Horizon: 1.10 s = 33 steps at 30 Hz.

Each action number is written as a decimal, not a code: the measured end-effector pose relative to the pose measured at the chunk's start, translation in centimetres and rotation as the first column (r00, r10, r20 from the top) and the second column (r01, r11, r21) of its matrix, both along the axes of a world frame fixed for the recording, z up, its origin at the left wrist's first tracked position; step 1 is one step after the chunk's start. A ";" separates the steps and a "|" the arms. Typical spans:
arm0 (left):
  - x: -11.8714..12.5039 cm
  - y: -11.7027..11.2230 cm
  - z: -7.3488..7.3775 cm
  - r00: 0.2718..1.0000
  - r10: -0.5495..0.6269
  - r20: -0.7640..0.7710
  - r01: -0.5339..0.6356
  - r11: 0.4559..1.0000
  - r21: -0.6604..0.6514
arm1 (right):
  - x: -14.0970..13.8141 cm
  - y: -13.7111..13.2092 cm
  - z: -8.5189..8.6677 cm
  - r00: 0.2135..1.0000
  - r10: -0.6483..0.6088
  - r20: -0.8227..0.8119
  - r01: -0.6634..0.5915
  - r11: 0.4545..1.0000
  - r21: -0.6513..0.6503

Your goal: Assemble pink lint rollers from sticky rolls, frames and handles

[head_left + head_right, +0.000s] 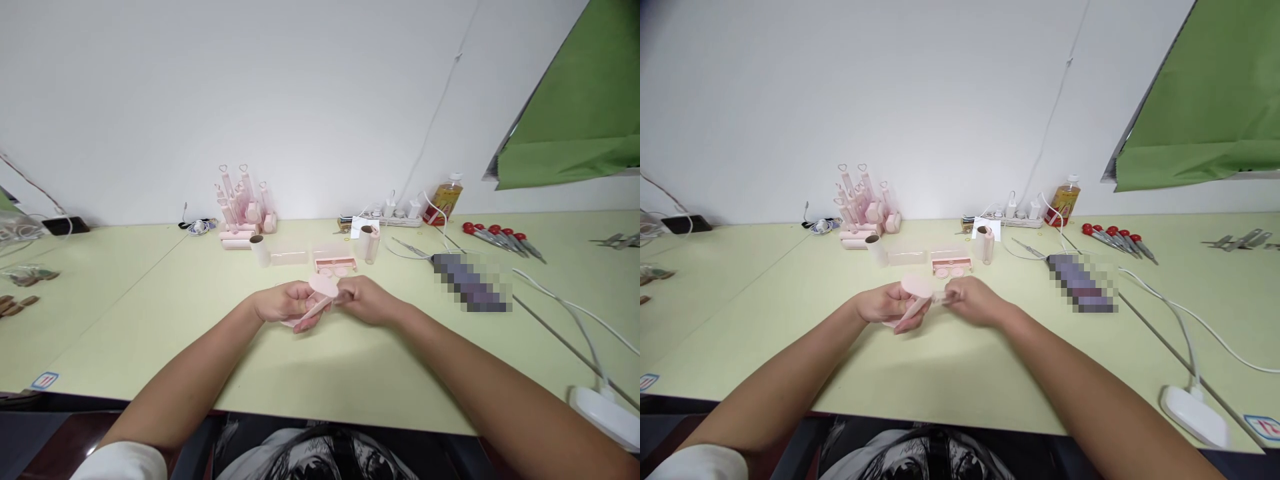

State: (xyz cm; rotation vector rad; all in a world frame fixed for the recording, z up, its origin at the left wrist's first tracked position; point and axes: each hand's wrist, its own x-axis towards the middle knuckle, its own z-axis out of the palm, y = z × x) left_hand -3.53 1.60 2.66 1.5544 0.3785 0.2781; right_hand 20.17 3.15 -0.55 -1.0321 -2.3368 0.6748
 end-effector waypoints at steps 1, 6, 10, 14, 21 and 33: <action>-0.3 0.0 0.1 1.000 0.008 0.017 -0.008 1.000 0.001 | 0.5 0.4 0.1 0.998 -0.065 0.006 0.065 0.997 0.041; -2.1 1.9 0.0 0.799 0.599 0.048 -0.558 0.710 0.429 | 1.3 0.9 0.4 0.954 -0.284 -0.092 0.288 0.957 0.030; -2.7 4.3 -1.5 0.488 0.873 -0.019 -0.472 0.282 0.835 | 0.0 -0.3 -0.1 0.991 -0.120 -0.062 0.115 0.990 -0.077; -2.1 5.3 -2.8 0.321 0.943 -0.083 -0.213 0.157 0.964 | -0.9 -0.8 -0.5 0.999 -0.047 -0.025 0.044 0.993 -0.113; -1.4 5.8 -3.6 0.252 0.957 -0.142 -0.041 0.157 0.987 | -0.7 -0.3 -0.8 0.995 -0.098 -0.034 0.091 0.981 -0.170; -1.6 4.2 -2.2 0.360 0.925 -0.122 -0.138 0.182 0.974 | -1.0 -0.4 -0.8 0.998 -0.063 0.026 0.066 0.987 -0.145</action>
